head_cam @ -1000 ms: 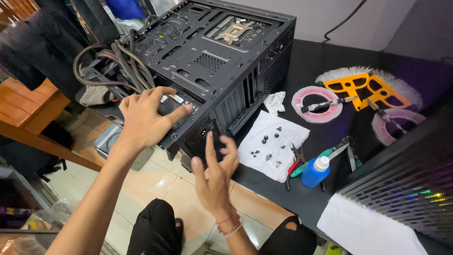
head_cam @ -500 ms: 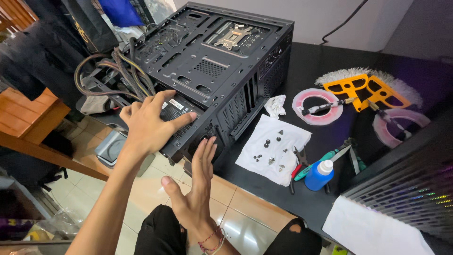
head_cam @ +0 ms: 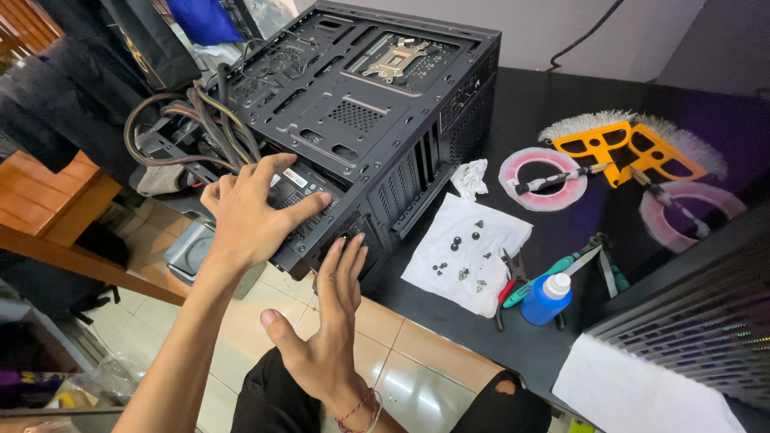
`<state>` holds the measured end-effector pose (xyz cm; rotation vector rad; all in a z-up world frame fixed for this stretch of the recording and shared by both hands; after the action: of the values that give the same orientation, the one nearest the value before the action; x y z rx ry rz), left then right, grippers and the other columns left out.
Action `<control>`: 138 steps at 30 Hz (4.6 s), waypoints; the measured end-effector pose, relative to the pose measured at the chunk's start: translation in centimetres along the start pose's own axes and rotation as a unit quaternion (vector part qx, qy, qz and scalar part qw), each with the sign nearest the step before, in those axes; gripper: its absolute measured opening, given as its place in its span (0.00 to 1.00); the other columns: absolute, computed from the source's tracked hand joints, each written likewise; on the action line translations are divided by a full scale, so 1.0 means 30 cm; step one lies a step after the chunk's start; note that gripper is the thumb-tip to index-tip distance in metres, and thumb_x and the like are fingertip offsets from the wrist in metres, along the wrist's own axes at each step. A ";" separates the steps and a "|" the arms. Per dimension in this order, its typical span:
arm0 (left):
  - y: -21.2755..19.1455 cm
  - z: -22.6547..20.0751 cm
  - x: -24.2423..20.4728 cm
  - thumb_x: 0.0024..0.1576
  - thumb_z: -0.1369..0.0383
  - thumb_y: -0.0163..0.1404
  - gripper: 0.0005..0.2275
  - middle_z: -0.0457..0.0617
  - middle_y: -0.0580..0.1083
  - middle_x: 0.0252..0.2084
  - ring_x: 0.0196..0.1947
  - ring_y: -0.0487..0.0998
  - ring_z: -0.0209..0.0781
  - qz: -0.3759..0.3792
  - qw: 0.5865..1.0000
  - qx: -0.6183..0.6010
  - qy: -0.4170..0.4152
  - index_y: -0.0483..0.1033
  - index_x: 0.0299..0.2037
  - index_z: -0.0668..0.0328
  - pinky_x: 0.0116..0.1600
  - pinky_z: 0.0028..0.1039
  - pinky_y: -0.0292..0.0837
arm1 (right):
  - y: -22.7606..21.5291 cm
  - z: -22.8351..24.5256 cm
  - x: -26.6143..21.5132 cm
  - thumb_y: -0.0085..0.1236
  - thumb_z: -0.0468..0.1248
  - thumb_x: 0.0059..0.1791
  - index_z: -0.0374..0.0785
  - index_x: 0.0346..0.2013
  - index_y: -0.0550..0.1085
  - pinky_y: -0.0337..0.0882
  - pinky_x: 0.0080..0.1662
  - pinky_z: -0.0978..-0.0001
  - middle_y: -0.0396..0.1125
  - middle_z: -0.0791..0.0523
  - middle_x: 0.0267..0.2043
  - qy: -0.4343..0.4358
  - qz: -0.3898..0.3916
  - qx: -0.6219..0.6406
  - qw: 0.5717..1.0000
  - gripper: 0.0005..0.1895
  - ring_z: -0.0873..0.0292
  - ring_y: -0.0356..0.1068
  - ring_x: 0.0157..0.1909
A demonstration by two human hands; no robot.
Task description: The person organizes cables inside a computer case and then installs a power supply unit. They route cables through the case and secure the power supply into its bay.
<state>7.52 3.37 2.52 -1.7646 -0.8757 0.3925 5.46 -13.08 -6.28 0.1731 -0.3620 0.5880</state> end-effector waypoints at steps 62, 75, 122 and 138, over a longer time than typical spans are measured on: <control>-0.013 -0.007 -0.009 0.50 0.38 0.49 0.32 0.50 0.72 0.53 0.60 0.63 0.50 -0.018 0.999 -0.033 0.001 0.74 0.66 0.33 0.65 0.40 0.42 | -0.024 0.032 0.015 0.55 0.56 0.52 0.34 0.80 0.46 0.37 0.77 0.33 0.29 0.37 0.86 -0.014 -0.018 0.032 0.999 0.52 0.29 0.22 0.86; -0.004 -0.007 -0.005 0.51 0.39 0.49 0.32 0.53 0.71 0.64 0.63 0.61 0.57 0.000 1.000 -0.013 -0.014 0.72 0.67 0.33 0.67 0.43 0.42 | -0.016 0.016 0.017 0.56 0.55 0.53 0.31 0.80 0.47 0.39 0.78 0.34 0.30 0.35 0.85 -0.025 -0.020 0.037 0.999 0.51 0.28 0.24 0.86; -0.028 0.023 -0.006 0.58 0.48 0.52 0.18 0.46 0.74 0.55 0.56 0.69 0.56 -0.118 0.979 -0.069 0.152 0.84 0.51 0.43 0.64 0.50 0.48 | -0.185 -0.155 0.074 0.44 0.38 0.57 0.38 0.34 0.75 0.67 0.47 0.69 0.74 0.57 0.40 0.018 -0.276 -0.021 0.961 0.14 0.61 0.69 0.44; -0.018 0.138 0.186 0.56 0.68 0.57 0.12 0.44 0.73 0.54 0.48 0.71 0.55 0.041 0.941 -0.148 0.301 0.81 0.50 0.49 0.54 0.50 0.65 | -0.092 0.251 0.312 0.55 0.36 0.54 0.38 0.30 0.71 0.68 0.50 0.66 0.65 0.53 0.35 -0.098 -0.211 -0.300 0.925 0.09 0.55 0.68 0.42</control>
<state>8.43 10.27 2.34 -2.0355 -0.4330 -0.2428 12.11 -12.55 4.08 -0.2810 -0.6633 0.0147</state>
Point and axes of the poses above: each hand's wrist, its own x-axis towards the middle knuckle, its own y-axis out of the palm, z = x × y, the point moved 10 cm from there along x, towards the middle knuckle
